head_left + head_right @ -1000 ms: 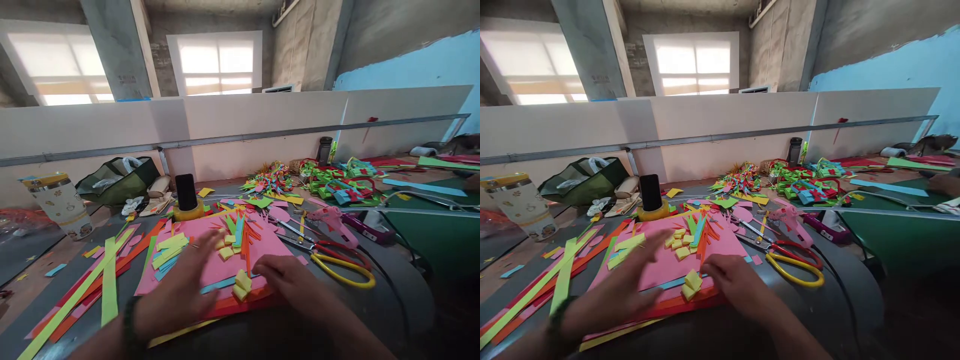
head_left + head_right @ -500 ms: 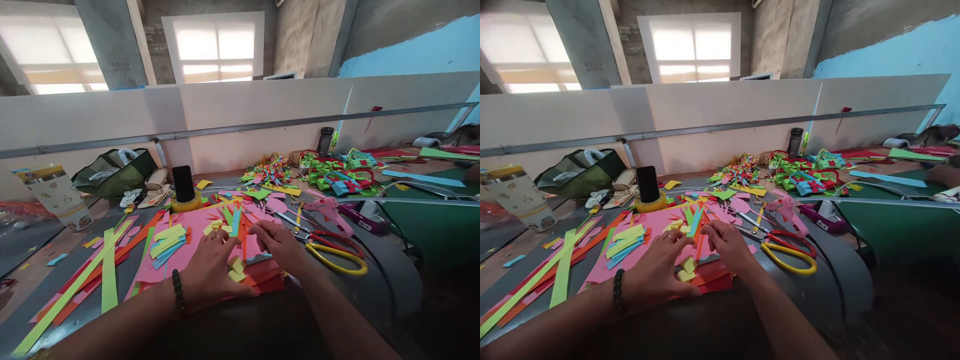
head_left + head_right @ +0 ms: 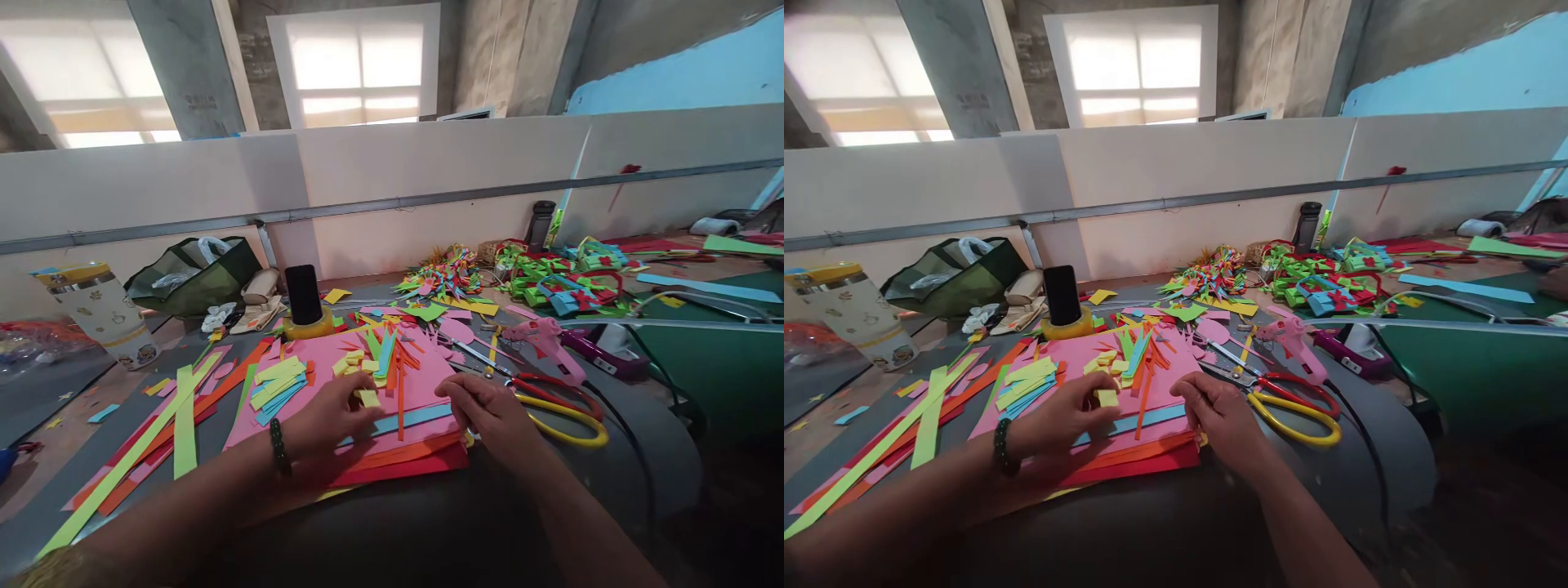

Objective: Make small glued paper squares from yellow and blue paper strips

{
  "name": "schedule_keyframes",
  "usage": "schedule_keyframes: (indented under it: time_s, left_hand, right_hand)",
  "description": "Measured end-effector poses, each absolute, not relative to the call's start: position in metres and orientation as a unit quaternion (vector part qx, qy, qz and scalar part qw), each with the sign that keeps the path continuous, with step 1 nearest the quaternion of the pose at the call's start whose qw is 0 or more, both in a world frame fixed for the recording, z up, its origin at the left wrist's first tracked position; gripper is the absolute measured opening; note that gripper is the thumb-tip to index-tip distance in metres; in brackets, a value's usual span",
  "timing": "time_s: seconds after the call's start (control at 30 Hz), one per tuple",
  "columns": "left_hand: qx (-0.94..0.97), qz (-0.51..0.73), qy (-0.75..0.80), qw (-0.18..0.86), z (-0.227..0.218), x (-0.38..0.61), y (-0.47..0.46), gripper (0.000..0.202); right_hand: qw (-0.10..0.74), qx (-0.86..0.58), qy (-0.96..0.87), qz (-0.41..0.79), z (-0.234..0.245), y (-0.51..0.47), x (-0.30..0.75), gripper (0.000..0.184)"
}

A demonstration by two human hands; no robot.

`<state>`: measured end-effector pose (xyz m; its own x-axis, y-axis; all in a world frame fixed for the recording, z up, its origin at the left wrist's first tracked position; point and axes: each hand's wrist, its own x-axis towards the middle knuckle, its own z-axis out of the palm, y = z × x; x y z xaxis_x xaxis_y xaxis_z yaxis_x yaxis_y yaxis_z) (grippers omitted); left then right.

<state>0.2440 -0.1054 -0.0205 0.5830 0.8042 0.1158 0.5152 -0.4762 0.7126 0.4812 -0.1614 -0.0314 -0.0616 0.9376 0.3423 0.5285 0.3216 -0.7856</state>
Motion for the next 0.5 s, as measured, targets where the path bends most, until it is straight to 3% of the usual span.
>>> schedule_keyframes:
  time_s: [0.13,0.37,0.5]
  left_hand:
    - [0.826,0.302,0.436,0.193,-0.007,0.233,-0.072,0.030]
    - [0.842,0.254,0.475,0.008,-0.012,0.227,-0.035,0.026]
    - [0.845,0.218,0.487,-0.014,-0.019,0.241,-0.040,0.043]
  right_hand:
    - [0.401,-0.550,-0.687,0.255,-0.033,-0.177,0.484,0.036]
    - [0.179,-0.530,-0.749,0.354,-0.034,-0.233,0.515,0.039]
    - [0.233,-0.575,-0.704,0.347,-0.032,-0.234,0.521,0.042]
